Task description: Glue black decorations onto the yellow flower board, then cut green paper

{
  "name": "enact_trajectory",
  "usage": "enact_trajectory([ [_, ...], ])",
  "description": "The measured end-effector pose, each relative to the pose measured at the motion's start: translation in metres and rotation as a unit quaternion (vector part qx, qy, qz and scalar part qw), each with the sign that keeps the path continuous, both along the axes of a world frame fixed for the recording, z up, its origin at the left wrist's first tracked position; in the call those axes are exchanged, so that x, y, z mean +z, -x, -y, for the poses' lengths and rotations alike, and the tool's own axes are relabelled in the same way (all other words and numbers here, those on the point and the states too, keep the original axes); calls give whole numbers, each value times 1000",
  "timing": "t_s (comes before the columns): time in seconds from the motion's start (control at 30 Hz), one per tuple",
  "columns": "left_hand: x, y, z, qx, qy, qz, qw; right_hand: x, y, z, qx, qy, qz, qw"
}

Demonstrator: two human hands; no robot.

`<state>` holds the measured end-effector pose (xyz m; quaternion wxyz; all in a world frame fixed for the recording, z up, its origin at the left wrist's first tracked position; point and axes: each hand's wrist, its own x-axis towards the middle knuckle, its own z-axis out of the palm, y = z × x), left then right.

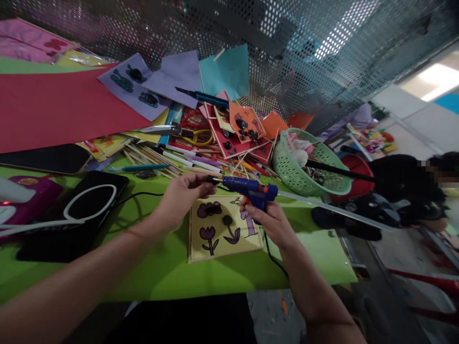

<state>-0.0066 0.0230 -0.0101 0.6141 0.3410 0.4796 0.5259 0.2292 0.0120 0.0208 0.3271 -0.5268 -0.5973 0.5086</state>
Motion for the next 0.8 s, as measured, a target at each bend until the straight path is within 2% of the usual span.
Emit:
enact_trajectory([
  [0.8,0,0,0,-2,-15,6,1000,-7,0,1,26,-60,67,996],
])
